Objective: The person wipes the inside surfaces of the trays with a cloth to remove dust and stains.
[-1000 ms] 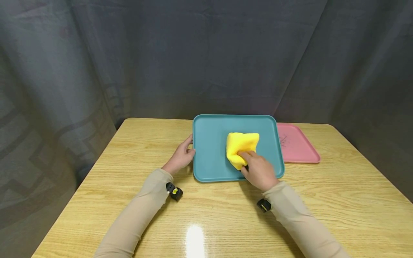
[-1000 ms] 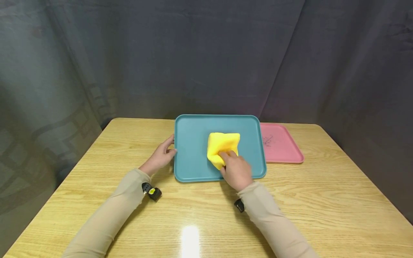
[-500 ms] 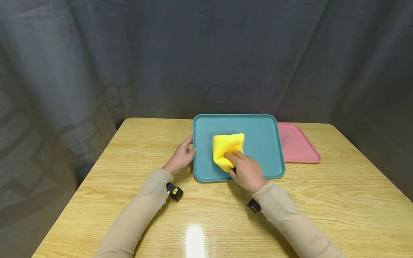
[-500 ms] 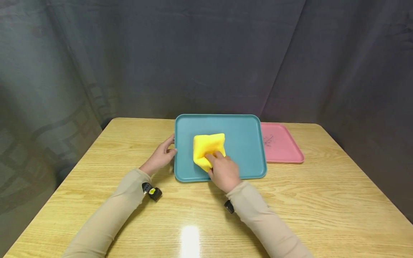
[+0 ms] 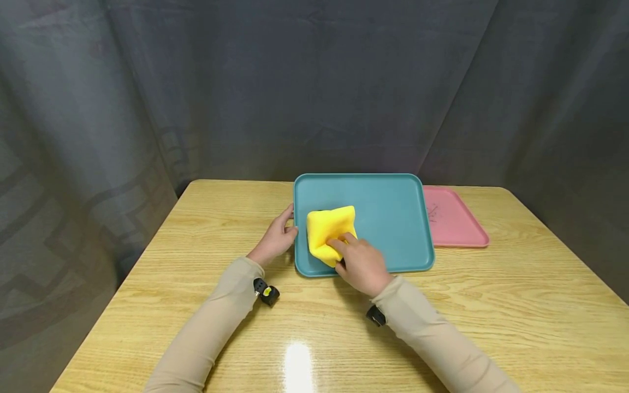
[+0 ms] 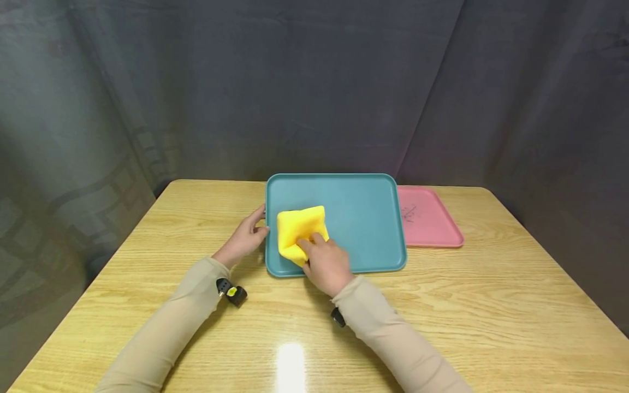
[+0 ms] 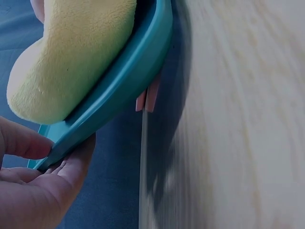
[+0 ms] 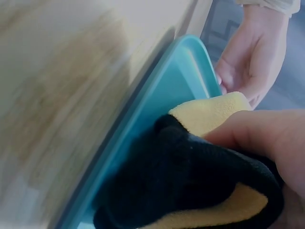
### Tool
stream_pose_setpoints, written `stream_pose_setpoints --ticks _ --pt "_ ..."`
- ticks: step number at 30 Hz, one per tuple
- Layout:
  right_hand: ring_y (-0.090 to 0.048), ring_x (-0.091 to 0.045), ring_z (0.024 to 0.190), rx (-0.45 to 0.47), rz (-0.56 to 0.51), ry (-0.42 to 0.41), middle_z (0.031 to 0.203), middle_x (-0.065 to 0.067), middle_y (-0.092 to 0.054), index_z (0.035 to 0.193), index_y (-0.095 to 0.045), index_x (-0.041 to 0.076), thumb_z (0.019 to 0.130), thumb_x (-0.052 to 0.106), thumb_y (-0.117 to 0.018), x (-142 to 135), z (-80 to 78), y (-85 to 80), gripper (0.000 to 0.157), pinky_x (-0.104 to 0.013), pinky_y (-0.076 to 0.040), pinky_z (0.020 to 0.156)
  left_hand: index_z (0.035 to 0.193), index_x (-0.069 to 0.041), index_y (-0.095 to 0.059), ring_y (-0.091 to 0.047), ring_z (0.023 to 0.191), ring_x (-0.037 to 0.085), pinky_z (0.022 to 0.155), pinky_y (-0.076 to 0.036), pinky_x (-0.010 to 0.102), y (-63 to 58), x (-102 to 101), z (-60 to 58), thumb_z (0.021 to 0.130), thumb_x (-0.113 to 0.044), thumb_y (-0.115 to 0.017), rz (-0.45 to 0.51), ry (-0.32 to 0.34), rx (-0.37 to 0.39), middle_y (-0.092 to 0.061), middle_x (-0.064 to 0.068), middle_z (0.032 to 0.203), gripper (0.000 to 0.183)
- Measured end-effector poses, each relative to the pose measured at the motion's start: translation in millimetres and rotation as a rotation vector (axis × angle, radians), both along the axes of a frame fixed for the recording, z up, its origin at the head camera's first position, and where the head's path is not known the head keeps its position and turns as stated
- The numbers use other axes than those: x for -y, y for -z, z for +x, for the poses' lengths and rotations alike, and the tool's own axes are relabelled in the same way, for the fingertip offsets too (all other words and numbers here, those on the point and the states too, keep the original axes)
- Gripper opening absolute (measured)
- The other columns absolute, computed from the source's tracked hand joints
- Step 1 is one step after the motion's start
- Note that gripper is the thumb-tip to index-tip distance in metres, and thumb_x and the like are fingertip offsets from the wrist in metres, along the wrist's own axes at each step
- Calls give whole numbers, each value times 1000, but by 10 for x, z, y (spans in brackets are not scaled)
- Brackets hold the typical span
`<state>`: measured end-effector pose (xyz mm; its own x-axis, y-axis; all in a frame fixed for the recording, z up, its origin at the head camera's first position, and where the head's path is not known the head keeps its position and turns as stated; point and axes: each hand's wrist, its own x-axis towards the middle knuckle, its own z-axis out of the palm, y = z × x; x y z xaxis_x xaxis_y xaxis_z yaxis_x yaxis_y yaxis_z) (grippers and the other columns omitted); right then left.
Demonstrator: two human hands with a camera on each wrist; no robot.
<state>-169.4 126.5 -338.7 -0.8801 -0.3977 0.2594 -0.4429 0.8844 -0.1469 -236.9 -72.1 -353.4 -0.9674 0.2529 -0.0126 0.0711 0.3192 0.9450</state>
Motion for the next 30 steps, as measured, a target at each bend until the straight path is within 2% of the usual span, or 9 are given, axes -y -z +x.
stream_pose_setpoints --ticks 4,7,10,13,18,26,30 --pt "-60 -27 78 16 4 -15 112 -7 -61 119 -63 15 78 15 -73 50 6 0 43 -39 -52 61 151 -15 -13 -59 108 27 77 -50 24 -14 -3 10 96 -2 -37 3 4 -21 -35 16 141 61" --pt "-59 -26 76 22 9 -30 111 -7 -61 119 -63 15 78 15 -73 85 15 2 42 -38 -51 59 151 -15 -15 -60 94 20 70 -48 23 -14 -6 7 95 0 -37 15 9 -28 -37 16 139 62" --pt "-58 -24 73 28 17 -44 110 -6 -61 118 -64 14 78 16 -73 115 27 7 41 -36 -49 57 151 -16 -15 -56 78 13 64 -45 22 -6 -10 0 95 0 -36 24 7 -27 -38 16 138 62" --pt "-56 -23 71 29 21 -51 109 -6 -61 117 -64 14 78 16 -74 135 43 8 41 -35 -48 55 151 -15 -14 -51 69 10 59 -42 20 1 -12 -4 95 0 -35 25 7 -22 -37 16 139 62" --pt "-53 -20 65 22 26 -54 100 -6 -60 115 -65 15 78 16 -74 138 62 9 38 -32 -44 50 151 -15 -13 -51 69 10 58 -41 20 5 -8 0 95 0 -35 16 8 -19 -37 17 139 62" --pt "-49 -18 59 35 20 -65 86 -3 -56 104 -67 16 76 13 -75 97 87 23 30 -31 -41 46 152 -16 -12 -60 99 23 71 -48 21 0 0 8 96 0 -35 6 21 -25 -36 17 141 62" --pt "-48 -17 59 46 18 -61 83 -2 -54 101 -67 17 75 13 -75 62 96 26 27 -31 -40 46 151 -19 -13 -60 99 25 73 -49 23 -7 1 12 97 -1 -35 3 21 -24 -36 16 140 62"
